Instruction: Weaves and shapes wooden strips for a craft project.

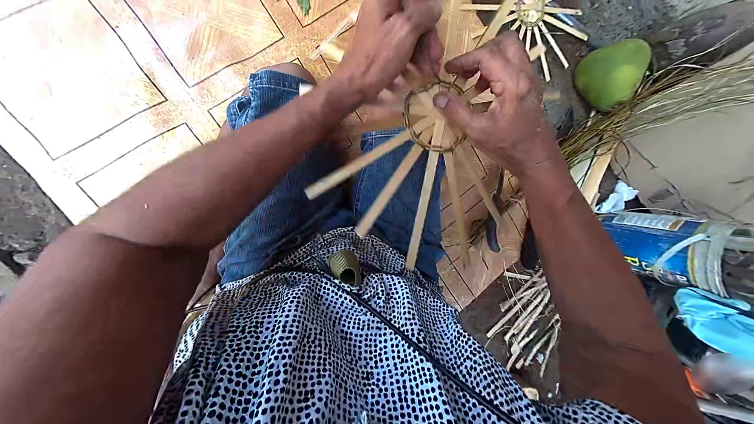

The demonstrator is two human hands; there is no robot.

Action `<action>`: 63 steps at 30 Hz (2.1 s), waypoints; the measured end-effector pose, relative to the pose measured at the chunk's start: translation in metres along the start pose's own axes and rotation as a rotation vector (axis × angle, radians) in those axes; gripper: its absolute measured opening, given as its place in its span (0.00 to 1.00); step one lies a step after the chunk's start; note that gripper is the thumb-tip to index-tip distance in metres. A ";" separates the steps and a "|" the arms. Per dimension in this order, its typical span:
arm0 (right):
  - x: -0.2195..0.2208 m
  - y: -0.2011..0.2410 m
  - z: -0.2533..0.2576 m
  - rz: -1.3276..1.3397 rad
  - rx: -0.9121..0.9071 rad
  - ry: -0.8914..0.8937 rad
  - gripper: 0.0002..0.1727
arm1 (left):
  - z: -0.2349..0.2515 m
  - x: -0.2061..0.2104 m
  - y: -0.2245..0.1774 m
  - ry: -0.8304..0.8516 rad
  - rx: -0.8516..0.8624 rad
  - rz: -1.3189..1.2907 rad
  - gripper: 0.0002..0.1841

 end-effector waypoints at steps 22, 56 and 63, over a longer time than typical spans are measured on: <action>0.089 -0.011 -0.042 0.262 -0.015 -0.002 0.11 | -0.016 -0.008 0.131 -0.080 0.169 -0.209 0.16; 0.104 0.008 -0.039 -0.003 0.262 -0.103 0.16 | -0.017 0.000 0.144 -0.220 0.215 0.035 0.09; 0.103 0.000 -0.051 0.273 0.329 -0.167 0.26 | -0.037 0.017 0.161 -0.276 0.622 0.083 0.09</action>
Point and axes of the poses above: each hand's wrist, its own z-axis towards the middle knuckle, its own x-axis out of the palm, y = z × x, the point moved 1 cm from there along z, towards the middle knuckle, and after that the axes turned 5 degrees about z, right-handed, at the moved point
